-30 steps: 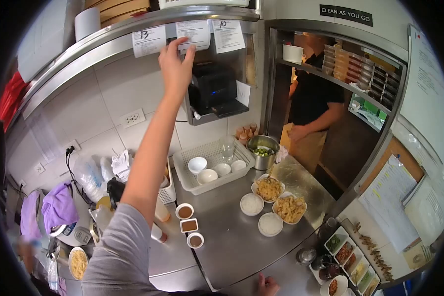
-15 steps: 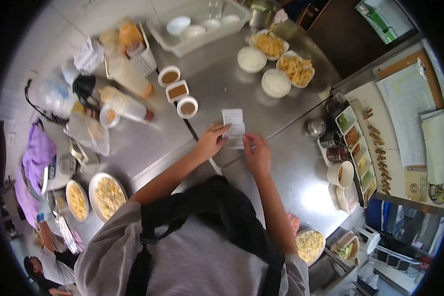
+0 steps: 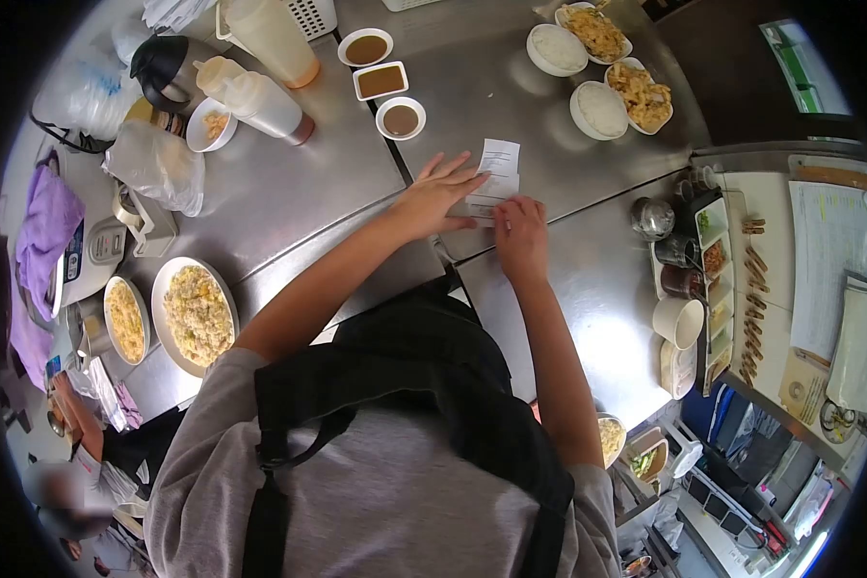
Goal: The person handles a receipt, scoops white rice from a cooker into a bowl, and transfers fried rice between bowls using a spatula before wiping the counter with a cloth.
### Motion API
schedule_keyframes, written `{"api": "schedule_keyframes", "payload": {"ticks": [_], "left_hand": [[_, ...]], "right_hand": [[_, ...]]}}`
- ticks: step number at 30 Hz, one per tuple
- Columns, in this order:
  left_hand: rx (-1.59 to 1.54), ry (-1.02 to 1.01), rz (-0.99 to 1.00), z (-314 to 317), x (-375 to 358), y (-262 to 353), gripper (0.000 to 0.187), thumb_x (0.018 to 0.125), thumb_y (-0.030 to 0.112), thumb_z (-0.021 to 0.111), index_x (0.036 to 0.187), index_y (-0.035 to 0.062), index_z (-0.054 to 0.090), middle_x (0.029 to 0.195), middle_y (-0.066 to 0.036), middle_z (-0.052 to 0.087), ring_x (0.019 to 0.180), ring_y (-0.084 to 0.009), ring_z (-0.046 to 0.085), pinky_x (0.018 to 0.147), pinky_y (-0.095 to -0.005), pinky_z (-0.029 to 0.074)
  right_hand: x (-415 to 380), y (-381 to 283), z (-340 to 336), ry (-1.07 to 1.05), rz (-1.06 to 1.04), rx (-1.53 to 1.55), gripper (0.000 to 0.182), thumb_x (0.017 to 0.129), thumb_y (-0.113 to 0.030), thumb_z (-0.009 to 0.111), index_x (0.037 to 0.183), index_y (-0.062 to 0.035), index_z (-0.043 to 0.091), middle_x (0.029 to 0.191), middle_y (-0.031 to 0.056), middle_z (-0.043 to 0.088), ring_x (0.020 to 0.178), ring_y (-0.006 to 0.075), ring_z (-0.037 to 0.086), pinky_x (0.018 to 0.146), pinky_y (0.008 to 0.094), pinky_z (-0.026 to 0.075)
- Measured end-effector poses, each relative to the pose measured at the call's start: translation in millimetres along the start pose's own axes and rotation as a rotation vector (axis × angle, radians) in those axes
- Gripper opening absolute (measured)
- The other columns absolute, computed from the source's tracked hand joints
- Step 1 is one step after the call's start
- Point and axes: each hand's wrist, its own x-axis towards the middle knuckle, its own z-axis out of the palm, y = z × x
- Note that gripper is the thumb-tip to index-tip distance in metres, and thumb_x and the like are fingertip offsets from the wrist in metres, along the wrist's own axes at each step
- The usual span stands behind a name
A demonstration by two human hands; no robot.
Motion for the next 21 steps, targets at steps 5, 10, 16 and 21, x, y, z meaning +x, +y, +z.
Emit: {"api": "schedule_keyframes", "payload": {"ticks": [5,10,16,21], "left_hand": [[-0.077,0.063,-0.019,7.5,1.5,-2.1,0.065,0.083,0.036,0.068,0.139,0.0126,0.046,0.141,-0.007,0.047,0.141,-0.0259,0.027,0.116,-0.0501,0.016],[-0.092,0.043,-0.058,8.5,2.3,-4.7,0.057,0.084,0.026,0.067,0.137,0.0163,0.049,0.141,-0.007,0.048,0.141,-0.026,0.028,0.116,-0.0498,0.017],[-0.171,0.046,-0.088,2.6,5.9,-5.0,0.052,0.082,0.024,0.07,0.131,0.0185,0.055,0.136,-0.008,0.053,0.141,-0.0267,0.029,0.116,-0.0508,0.017],[-0.185,0.055,-0.084,6.6,7.7,-15.4,0.051,0.08,0.025,0.072,0.129,0.0201,0.058,0.131,-0.012,0.057,0.141,-0.0271,0.03,0.116,-0.051,0.017]], "right_hand": [[-1.2,0.7,-0.4,0.006,0.012,-0.015,0.009,0.084,-0.009,0.063,0.089,-0.0019,0.065,0.098,0.0137,0.061,0.096,0.0343,0.055,0.085,0.0426,0.046],[0.4,1.2,-0.7,-0.003,0.008,-0.056,0.008,0.084,-0.01,0.062,0.087,-0.0029,0.064,0.095,0.0119,0.06,0.095,0.0339,0.055,0.083,0.0427,0.046],[16.5,-2.1,5.4,-0.017,-0.034,-0.085,0.008,0.085,-0.014,0.061,0.087,-0.0068,0.063,0.094,0.0089,0.06,0.095,0.0329,0.054,0.084,0.044,0.045],[20.4,1.4,11.7,-0.034,-0.028,-0.122,0.008,0.086,-0.017,0.061,0.087,-0.0091,0.064,0.095,0.0077,0.059,0.097,0.0319,0.054,0.084,0.0439,0.044]]}}
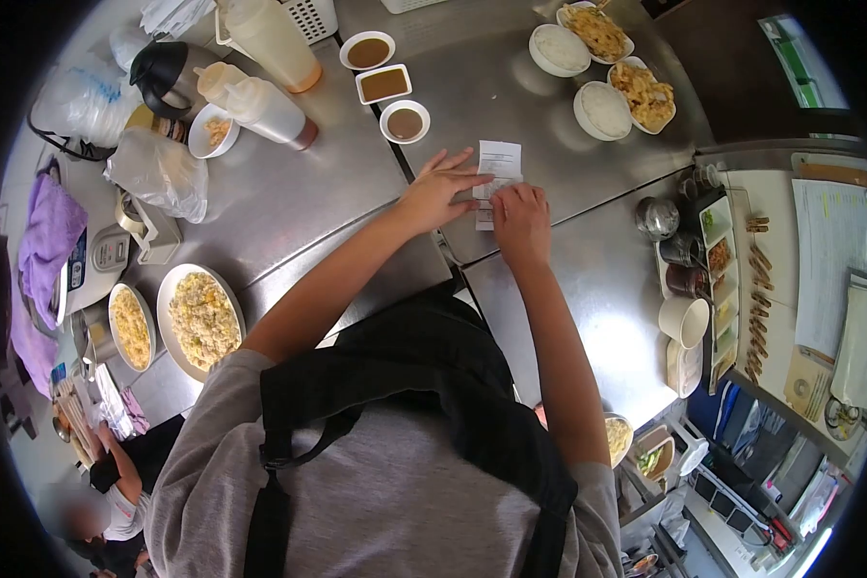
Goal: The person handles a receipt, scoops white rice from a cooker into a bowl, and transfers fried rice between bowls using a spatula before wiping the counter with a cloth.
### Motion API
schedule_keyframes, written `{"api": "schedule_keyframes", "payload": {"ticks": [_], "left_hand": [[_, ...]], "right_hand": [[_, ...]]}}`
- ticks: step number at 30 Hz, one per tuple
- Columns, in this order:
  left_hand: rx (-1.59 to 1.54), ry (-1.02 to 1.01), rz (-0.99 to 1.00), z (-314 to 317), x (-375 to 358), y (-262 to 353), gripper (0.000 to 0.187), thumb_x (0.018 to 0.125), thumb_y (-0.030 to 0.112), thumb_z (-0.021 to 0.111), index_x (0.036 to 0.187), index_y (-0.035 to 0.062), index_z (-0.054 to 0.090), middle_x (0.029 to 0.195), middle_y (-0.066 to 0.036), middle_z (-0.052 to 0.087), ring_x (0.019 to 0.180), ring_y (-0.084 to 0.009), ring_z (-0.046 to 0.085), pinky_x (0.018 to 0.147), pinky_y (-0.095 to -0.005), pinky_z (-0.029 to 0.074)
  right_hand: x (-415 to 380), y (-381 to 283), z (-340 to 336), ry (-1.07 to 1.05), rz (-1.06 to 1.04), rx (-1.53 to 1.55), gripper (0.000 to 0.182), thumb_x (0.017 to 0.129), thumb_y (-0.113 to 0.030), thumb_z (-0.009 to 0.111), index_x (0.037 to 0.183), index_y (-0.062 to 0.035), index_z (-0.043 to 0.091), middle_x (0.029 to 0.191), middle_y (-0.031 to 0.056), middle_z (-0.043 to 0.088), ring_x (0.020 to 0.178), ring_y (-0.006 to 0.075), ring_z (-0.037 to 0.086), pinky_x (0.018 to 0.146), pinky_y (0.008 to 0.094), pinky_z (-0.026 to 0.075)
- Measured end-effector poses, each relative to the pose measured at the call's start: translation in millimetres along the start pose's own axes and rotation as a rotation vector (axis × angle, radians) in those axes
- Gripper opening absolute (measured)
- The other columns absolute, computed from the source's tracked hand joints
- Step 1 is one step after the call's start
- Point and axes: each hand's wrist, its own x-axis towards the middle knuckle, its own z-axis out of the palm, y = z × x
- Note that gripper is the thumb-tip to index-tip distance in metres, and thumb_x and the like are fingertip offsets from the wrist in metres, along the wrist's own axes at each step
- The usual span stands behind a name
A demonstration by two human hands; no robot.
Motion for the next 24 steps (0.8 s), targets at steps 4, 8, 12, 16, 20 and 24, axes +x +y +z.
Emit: {"api": "schedule_keyframes", "payload": {"ticks": [4,8,12,16,20,24], "left_hand": [[0.022,-0.001,-0.014,-3.2,1.3,6.0,0.049,0.08,0.026,0.072,0.127,0.0184,0.059,0.132,-0.008,0.056,0.14,-0.0261,0.031,0.116,-0.0495,0.018],[0.026,-0.046,-0.038,-6.7,4.3,6.2,0.053,0.079,0.026,0.072,0.13,0.0205,0.057,0.135,-0.009,0.055,0.142,-0.0267,0.028,0.116,-0.051,0.015],[0.014,-0.062,-0.017,-5.1,4.2,3.9,0.055,0.078,0.028,0.073,0.13,0.0208,0.057,0.137,-0.008,0.053,0.142,-0.0267,0.026,0.116,-0.0514,0.014],[0.032,-0.063,-0.017,-5.0,4.4,3.2,0.058,0.077,0.028,0.074,0.131,0.0204,0.056,0.138,-0.007,0.052,0.143,-0.0272,0.025,0.116,-0.0514,0.014],[0.008,-0.047,-0.022,-4.7,5.1,1.4,0.062,0.076,0.029,0.075,0.134,0.0197,0.053,0.14,-0.007,0.05,0.143,-0.0274,0.024,0.116,-0.0509,0.015],[0.007,-0.039,-0.015,-2.9,8.1,-2.9,0.067,0.074,0.03,0.076,0.136,0.0192,0.051,0.141,-0.008,0.048,0.143,-0.0273,0.024,0.116,-0.0508,0.015]], "right_hand": [[7.0,-6.2,2.8,0.009,-0.019,0.019,0.008,0.085,-0.018,0.062,0.087,-0.0097,0.064,0.096,0.0071,0.06,0.097,0.0312,0.054,0.084,0.0438,0.044],[13.0,-14.6,12.0,0.008,-0.036,0.01,0.008,0.083,-0.017,0.064,0.087,-0.0108,0.066,0.094,0.0066,0.06,0.098,0.0304,0.055,0.085,0.0436,0.044],[7.8,7.5,-5.4,0.037,0.001,-0.112,0.007,0.082,-0.016,0.065,0.085,-0.011,0.067,0.092,0.006,0.06,0.098,0.0301,0.055,0.086,0.0428,0.044],[5.8,14.8,-13.1,0.058,-0.019,-0.13,0.006,0.082,-0.015,0.065,0.085,-0.0094,0.067,0.091,0.0073,0.061,0.096,0.0306,0.056,0.085,0.0426,0.045],[11.4,-7.3,-7.1,0.017,0.057,0.029,0.006,0.083,-0.013,0.065,0.084,-0.0076,0.066,0.087,0.0095,0.064,0.088,0.0301,0.06,0.078,0.0409,0.048],[14.4,1.3,0.3,0.079,-0.005,0.063,0.008,0.081,-0.015,0.068,0.08,-0.0078,0.065,0.079,0.0085,0.066,0.079,0.029,0.061,0.072,0.0386,0.05]]}}
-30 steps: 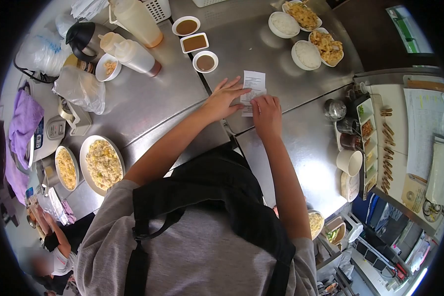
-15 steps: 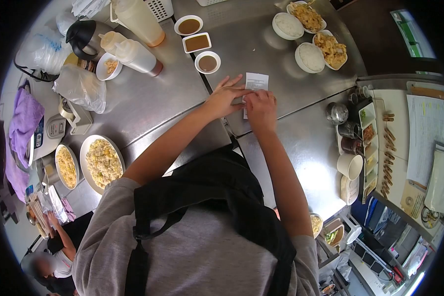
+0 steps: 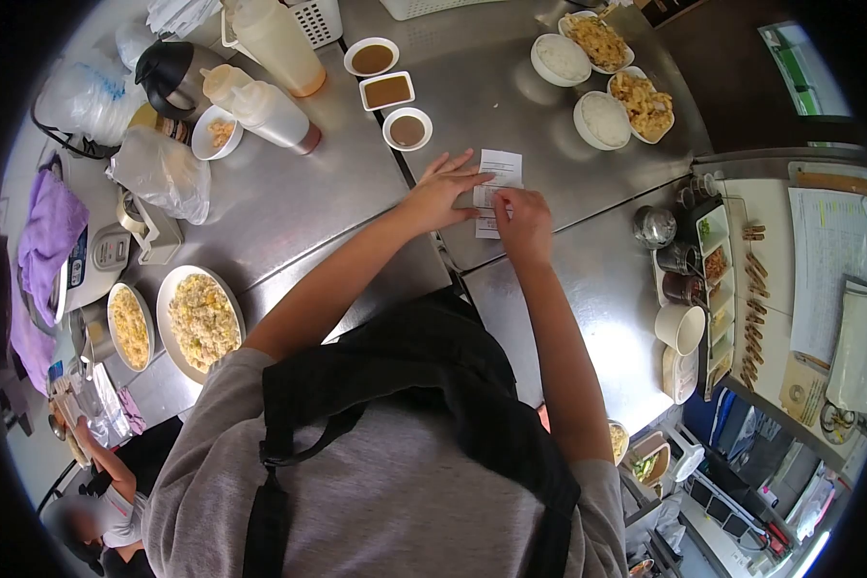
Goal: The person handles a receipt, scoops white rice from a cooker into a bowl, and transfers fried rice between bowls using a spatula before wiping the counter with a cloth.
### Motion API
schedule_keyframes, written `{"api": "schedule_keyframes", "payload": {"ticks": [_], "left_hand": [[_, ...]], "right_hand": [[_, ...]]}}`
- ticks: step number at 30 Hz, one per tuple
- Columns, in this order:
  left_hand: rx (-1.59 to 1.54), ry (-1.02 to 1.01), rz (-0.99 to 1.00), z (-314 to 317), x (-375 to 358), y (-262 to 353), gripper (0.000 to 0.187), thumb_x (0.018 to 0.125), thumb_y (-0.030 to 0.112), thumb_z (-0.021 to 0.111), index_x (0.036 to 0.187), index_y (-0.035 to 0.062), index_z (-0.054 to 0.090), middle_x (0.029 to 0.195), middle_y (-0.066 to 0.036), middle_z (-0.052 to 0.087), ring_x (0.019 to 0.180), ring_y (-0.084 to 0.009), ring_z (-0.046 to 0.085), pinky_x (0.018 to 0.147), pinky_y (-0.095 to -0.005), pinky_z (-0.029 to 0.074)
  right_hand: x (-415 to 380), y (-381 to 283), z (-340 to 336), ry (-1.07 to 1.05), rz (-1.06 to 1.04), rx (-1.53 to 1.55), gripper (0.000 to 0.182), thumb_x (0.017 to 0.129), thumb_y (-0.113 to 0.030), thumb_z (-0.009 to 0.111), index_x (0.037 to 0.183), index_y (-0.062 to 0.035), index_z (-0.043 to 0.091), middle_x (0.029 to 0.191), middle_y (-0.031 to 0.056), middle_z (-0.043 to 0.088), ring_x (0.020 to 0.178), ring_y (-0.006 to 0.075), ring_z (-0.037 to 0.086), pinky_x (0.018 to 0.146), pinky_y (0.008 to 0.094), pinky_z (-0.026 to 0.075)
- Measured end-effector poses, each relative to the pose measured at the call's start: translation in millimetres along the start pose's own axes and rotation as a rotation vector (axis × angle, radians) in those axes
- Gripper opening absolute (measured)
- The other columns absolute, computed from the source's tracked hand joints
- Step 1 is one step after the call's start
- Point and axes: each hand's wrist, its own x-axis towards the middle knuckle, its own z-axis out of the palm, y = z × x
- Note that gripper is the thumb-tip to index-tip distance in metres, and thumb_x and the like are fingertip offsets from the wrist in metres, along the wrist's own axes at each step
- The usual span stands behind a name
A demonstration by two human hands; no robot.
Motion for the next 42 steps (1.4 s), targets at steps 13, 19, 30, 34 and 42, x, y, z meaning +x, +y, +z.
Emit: {"api": "schedule_keyframes", "payload": {"ticks": [13,19,30,34,42], "left_hand": [[-0.006,-0.021,0.003,-3.2,-1.3,0.8,0.069,0.074,0.024,0.076,0.138,0.0182,0.049,0.141,-0.009,0.048,0.143,-0.0274,0.024,0.116,-0.0515,0.015],[-0.015,-0.002,0.021,-3.6,-1.3,1.8,0.07,0.073,0.024,0.077,0.137,0.0173,0.05,0.141,-0.008,0.048,0.143,-0.0272,0.024,0.116,-0.0512,0.014],[0.006,-0.023,0.011,-2.8,-0.7,2.2,0.068,0.074,0.025,0.076,0.137,0.0167,0.049,0.141,-0.009,0.049,0.143,-0.028,0.024,0.116,-0.0518,0.015],[0.033,-0.017,0.013,-6.2,-1.1,4.5,0.066,0.076,0.029,0.075,0.136,0.0149,0.05,0.141,-0.008,0.048,0.143,-0.0265,0.024,0.117,-0.0494,0.015],[-0.077,0.011,-0.009,-9.1,-1.4,8.4,0.078,0.074,0.024,0.077,0.143,0.0182,0.041,0.142,-0.013,0.047,0.142,-0.0292,0.026,0.116,-0.0501,0.015]], "right_hand": [[15.1,-2.7,0.8,-0.054,-0.248,-0.093,0.015,0.067,-0.009,0.071,0.07,-0.0093,0.056,0.072,0.0065,0.061,0.076,0.0271,0.06,0.075,0.0403,0.049],[11.9,10.8,-14.4,-0.05,-0.162,-0.075,0.015,0.066,-0.007,0.07,0.069,-0.0085,0.055,0.072,0.0072,0.06,0.075,0.0284,0.059,0.073,0.0399,0.049],[14.4,15.4,-2.6,-0.111,-0.142,-0.075,0.016,0.067,-0.007,0.07,0.072,-0.0082,0.055,0.073,0.0073,0.059,0.074,0.0279,0.059,0.066,0.0403,0.048],[7.9,27.1,-18.0,-0.08,-0.072,-0.135,0.015,0.068,-0.004,0.071,0.074,-0.0085,0.057,0.075,0.0073,0.06,0.074,0.0276,0.06,0.066,0.0393,0.049],[-12.7,8.3,-14.9,-0.028,-0.009,0.038,0.013,0.073,-0.006,0.071,0.077,-0.0076,0.059,0.078,0.0083,0.063,0.075,0.028,0.063,0.065,0.0375,0.051]]}}
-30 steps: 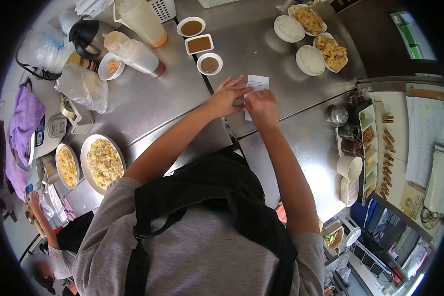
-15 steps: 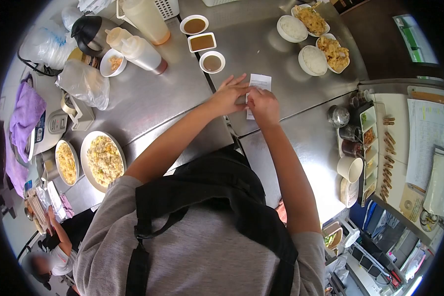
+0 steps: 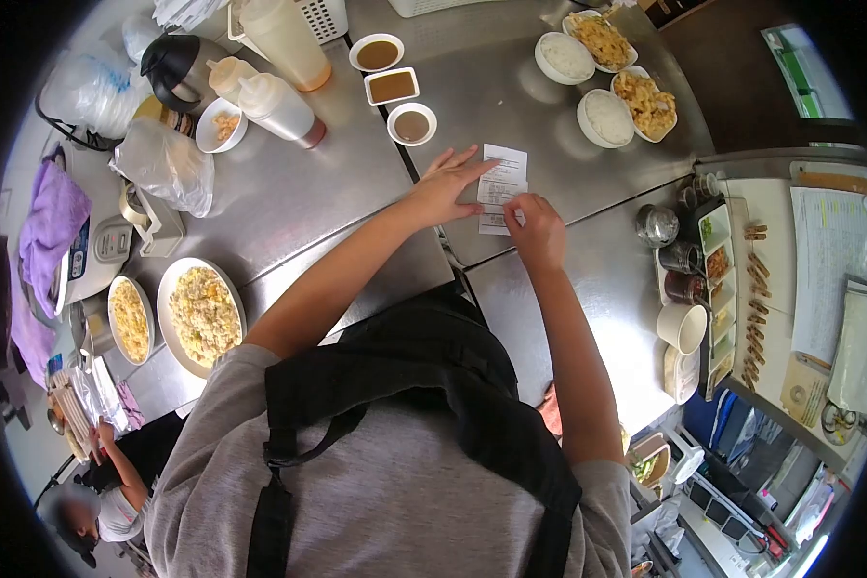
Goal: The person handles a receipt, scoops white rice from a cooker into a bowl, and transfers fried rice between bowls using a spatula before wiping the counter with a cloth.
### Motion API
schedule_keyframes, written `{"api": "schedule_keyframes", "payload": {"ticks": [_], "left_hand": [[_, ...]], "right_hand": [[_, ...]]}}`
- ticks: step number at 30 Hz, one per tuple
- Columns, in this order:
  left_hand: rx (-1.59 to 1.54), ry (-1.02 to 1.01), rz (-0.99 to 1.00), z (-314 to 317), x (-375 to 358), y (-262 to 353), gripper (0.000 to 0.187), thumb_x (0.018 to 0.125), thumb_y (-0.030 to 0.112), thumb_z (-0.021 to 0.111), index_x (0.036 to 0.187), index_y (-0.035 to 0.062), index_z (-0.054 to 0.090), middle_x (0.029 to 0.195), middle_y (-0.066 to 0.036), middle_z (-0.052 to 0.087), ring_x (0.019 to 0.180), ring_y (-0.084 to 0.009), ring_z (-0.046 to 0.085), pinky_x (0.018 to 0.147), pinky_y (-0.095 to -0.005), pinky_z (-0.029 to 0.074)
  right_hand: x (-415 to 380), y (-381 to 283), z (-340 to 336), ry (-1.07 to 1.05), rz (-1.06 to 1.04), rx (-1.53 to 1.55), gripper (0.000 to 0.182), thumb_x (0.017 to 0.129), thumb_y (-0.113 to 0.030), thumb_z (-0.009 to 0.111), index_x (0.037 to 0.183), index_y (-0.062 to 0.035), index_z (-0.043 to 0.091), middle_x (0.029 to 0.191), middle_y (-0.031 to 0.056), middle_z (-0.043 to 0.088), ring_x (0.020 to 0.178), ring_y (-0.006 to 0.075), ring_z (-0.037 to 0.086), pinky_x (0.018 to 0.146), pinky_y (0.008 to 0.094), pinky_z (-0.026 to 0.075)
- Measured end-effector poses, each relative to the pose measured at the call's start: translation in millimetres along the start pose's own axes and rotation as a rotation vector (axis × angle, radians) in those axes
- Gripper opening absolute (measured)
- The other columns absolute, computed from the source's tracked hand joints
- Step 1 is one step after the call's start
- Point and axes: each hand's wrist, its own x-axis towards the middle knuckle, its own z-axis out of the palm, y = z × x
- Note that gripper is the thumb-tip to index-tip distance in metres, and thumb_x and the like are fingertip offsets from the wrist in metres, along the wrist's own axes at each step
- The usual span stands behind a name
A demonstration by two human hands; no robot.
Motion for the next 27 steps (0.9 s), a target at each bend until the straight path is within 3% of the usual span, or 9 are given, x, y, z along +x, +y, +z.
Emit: {"api": "schedule_keyframes", "payload": {"ticks": [9,12,18,21,25,27], "left_hand": [[0.134,-0.024,0.032,8.6,0.8,-9.5,0.07,0.076,0.029,0.074,0.14,0.0199,0.046,0.144,-0.008,0.045,0.143,-0.0281,0.024,0.115,-0.051,0.015],[0.139,-0.038,0.029,8.6,1.2,-10.6,0.069,0.076,0.031,0.074,0.139,0.0197,0.048,0.144,-0.008,0.045,0.144,-0.0277,0.022,0.115,-0.0515,0.015],[0.116,-0.038,0.04,7.4,0.2,-9.2,0.069,0.076,0.03,0.074,0.139,0.0193,0.048,0.145,-0.009,0.044,0.144,-0.0293,0.022,0.115,-0.0532,0.015],[0.13,-0.044,0.053,6.2,0.6,-10.1,0.07,0.077,0.03,0.073,0.14,0.0188,0.046,0.146,-0.009,0.043,0.144,-0.0301,0.021,0.114,-0.0547,0.015],[0.271,-0.068,0.09,12.9,3.0,-14.5,0.072,0.079,0.037,0.07,0.142,0.0142,0.043,0.148,-0.011,0.039,0.144,-0.0303,0.021,0.114,-0.0558,0.015],[0.2,-0.172,-0.061,3.7,11.4,0.5,0.069,0.082,0.04,0.068,0.14,0.0097,0.044,0.147,-0.013,0.041,0.143,-0.0305,0.023,0.113,-0.0582,0.014]], "right_hand": [[1.8,-7.7,2.4,0.015,-0.018,-0.032,0.014,0.07,-0.007,0.072,0.075,-0.008,0.059,0.077,0.0069,0.063,0.077,0.0262,0.061,0.069,0.038,0.05],[14.5,-11.2,17.6,0.028,-0.19,-0.001,0.015,0.069,-0.008,0.072,0.074,-0.0084,0.057,0.076,0.0067,0.062,0.08,0.0266,0.06,0.075,0.0393,0.048],[20.6,11.5,5.5,-0.077,-0.249,-0.121,0.015,0.069,-0.009,0.071,0.072,-0.0082,0.056,0.075,0.0068,0.062,0.083,0.0288,0.06,0.08,0.04,0.046],[8.7,32.2,-14.6,-0.102,-0.034,-0.145,0.012,0.073,-0.011,0.07,0.075,-0.0083,0.058,0.08,0.0081,0.063,0.086,0.0296,0.059,0.082,0.0417,0.046],[-21.1,37.2,-10.8,0.083,0.122,-0.036,0.016,0.082,-0.017,0.068,0.093,-0.0073,0.062,0.09,0.0112,0.063,0.089,0.0313,0.058,0.087,0.0438,0.044],[-37.2,30.6,-6.8,0.128,0.131,-0.053,0.028,0.088,-0.022,0.063,0.109,-0.0041,0.059,0.1,0.0152,0.06,0.097,0.0347,0.055,0.093,0.0458,0.04]]}}
